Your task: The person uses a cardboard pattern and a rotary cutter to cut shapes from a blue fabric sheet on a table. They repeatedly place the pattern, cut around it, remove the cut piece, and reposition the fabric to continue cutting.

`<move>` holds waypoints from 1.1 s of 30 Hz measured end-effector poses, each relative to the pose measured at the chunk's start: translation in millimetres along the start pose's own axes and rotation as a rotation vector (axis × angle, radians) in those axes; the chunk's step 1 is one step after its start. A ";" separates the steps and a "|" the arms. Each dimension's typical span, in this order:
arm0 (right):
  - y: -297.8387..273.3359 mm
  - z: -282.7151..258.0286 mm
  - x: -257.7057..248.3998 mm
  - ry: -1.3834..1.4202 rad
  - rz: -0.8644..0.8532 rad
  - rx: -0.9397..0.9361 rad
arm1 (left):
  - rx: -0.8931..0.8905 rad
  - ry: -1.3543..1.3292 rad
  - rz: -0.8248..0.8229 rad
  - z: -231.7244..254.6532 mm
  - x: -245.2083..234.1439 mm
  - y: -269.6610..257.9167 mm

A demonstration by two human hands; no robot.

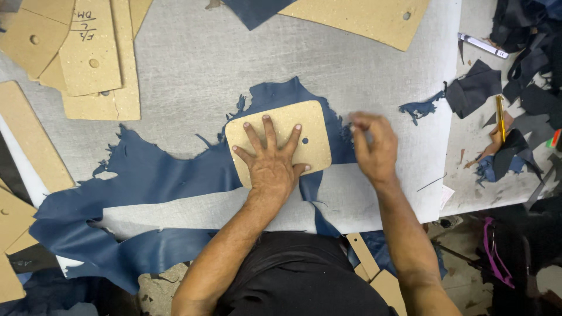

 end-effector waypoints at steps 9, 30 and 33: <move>-72.7 -3.1 31.5 -0.288 -0.101 -0.110 | 0.036 -0.045 0.265 -4.0 2.1 2.4; -64.3 -8.7 23.0 -0.224 -0.060 -0.116 | 0.170 -0.004 0.940 -70.5 59.5 -95.7; -67.0 -6.4 15.9 -0.196 -0.052 -0.119 | 0.144 0.036 0.930 -68.8 60.2 -93.0</move>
Point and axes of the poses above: each hand's wrist, its own y-axis towards the middle knuckle, its own x-axis out of the palm, z = x × y, the point moved 4 cm from there along y, towards the middle knuckle, and after that the axes turned 7 degrees about x, right-handed, at the moved point
